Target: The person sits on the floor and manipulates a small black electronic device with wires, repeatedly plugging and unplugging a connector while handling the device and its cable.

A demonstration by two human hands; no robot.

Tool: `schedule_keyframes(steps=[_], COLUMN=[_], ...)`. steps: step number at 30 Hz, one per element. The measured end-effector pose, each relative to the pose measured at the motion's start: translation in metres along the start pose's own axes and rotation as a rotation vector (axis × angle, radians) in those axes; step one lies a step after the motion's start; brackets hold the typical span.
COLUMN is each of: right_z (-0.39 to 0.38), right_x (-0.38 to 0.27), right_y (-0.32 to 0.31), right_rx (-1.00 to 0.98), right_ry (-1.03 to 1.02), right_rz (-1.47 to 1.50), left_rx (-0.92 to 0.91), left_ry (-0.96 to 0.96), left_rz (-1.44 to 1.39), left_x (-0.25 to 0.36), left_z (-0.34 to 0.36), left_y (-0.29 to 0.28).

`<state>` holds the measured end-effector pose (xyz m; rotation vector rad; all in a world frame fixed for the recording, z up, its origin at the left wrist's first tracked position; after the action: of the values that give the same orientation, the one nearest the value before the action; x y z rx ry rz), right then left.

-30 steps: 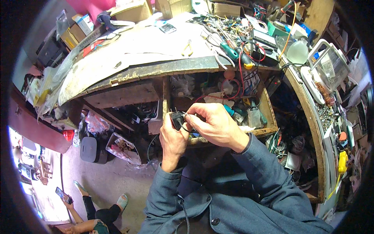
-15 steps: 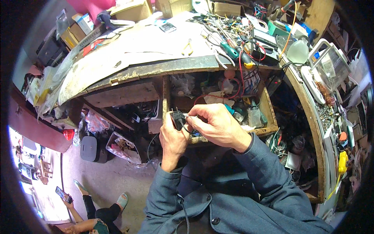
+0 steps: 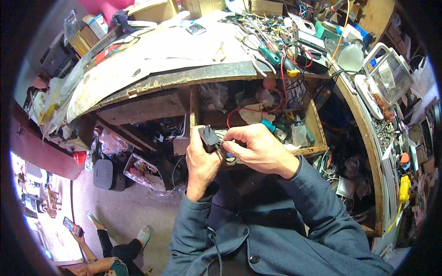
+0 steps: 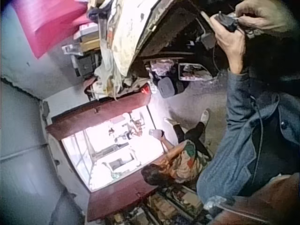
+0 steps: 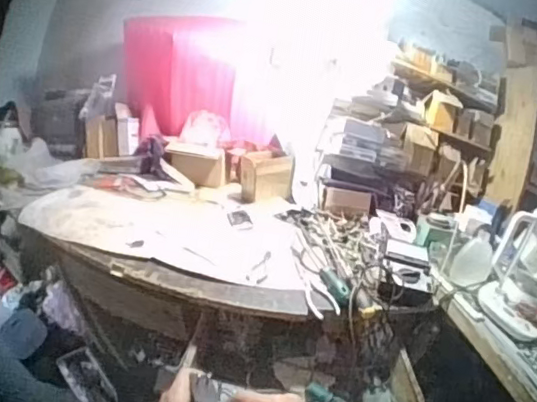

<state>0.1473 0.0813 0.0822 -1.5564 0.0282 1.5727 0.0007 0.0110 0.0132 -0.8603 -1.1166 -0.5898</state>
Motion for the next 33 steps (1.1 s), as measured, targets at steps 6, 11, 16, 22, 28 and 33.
schedule_keyframes(steps=[6, 11, 16, 22, 28, 33], right_z=[-0.002, -0.003, -0.002, 0.002, 0.002, -0.001], right_x=[0.002, 0.007, 0.007, 0.008, -0.001, 0.014], right_y=[0.002, 0.007, 0.005, 0.005, 0.001, 0.003], right_rx=[0.017, 0.066, 0.046, -0.017, -0.043, -0.018], right_ry=[-0.027, -0.056, -0.015, 0.0, 0.033, 0.034], right_rz=[0.004, 0.015, 0.054, 0.027, -0.09, -0.047], left_rx=[0.002, -0.012, -0.049, -0.064, -0.05, -0.065], left_ry=[0.017, 0.007, 0.005, -0.026, -0.001, -0.033], left_rz=[0.015, 0.042, 0.141, 0.235, 0.391, 0.395], left_x=[0.0, -0.004, -0.002, -0.002, -0.008, -0.005], left_z=[-0.001, 0.0, 0.001, 0.002, 0.002, -0.001], left_y=[-0.001, 0.0, 0.0, -0.003, 0.004, 0.01])
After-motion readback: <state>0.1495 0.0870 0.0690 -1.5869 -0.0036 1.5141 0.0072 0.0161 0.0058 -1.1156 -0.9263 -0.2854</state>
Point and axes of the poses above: each hand's wrist, its own z-axis towards the middle knuckle, its own y-axis out of the palm, x = y × z, the point moved 3 cm from there along z, towards the middle knuckle, and after that the axes turned 3 degrees about -y, right-handed, at the moved point
